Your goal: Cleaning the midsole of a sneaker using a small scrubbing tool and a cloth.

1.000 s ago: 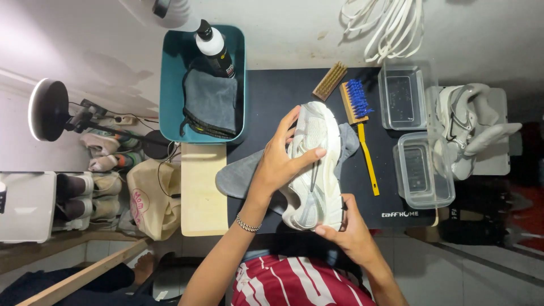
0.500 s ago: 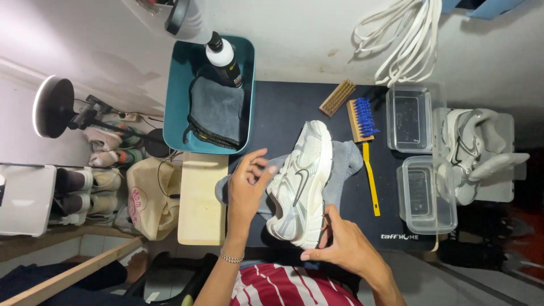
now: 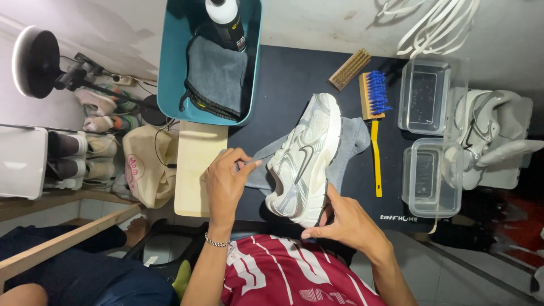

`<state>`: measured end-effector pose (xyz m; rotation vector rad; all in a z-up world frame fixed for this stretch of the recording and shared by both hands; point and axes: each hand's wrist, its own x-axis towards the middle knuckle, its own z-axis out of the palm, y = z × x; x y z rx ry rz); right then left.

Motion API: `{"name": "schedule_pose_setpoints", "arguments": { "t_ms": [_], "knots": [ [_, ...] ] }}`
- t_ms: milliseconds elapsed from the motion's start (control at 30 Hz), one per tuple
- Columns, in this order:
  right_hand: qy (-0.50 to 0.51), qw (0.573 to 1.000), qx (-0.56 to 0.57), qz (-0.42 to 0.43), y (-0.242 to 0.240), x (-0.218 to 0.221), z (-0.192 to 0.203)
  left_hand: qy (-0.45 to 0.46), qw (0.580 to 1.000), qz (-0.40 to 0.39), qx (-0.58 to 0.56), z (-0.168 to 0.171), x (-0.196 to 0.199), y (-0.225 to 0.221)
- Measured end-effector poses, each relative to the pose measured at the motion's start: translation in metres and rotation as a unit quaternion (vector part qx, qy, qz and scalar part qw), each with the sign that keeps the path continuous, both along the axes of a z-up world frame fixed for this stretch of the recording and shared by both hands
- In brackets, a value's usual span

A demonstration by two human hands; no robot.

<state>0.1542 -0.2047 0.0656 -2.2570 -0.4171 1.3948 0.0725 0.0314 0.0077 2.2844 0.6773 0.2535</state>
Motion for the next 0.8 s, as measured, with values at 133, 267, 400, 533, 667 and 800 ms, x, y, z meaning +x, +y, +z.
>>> {"name": "schedule_pose_setpoints", "arguments": {
  "t_ms": [133, 267, 400, 533, 667, 800],
  "knots": [
    [-0.029, 0.997, 0.074, -0.011, -0.006, -0.003, -0.004, 0.037, 0.995, 0.024, -0.086, 0.009, 0.000, 0.004],
    [-0.016, 0.997, 0.072, -0.019, -0.004, 0.002, -0.007, 0.032, 0.992, 0.035, -0.115, 0.004, -0.004, 0.007],
    [0.002, 0.996, 0.087, -0.024, -0.005, 0.005, -0.008, -0.036, 0.993, 0.038, -0.102, 0.003, -0.010, -0.001],
    [0.024, 0.993, 0.110, -0.043, -0.012, 0.006, -0.016, -0.034, 0.998, 0.044, -0.023, 0.003, -0.028, 0.000],
    [0.029, 0.999, 0.040, 0.013, -0.010, 0.010, -0.016, 0.040, 0.992, 0.056, 0.103, -0.017, -0.044, 0.009],
    [0.019, 0.999, 0.014, 0.035, -0.028, 0.009, -0.041, 0.062, 0.992, 0.058, 0.090, -0.021, -0.043, 0.012]
  ]
}}
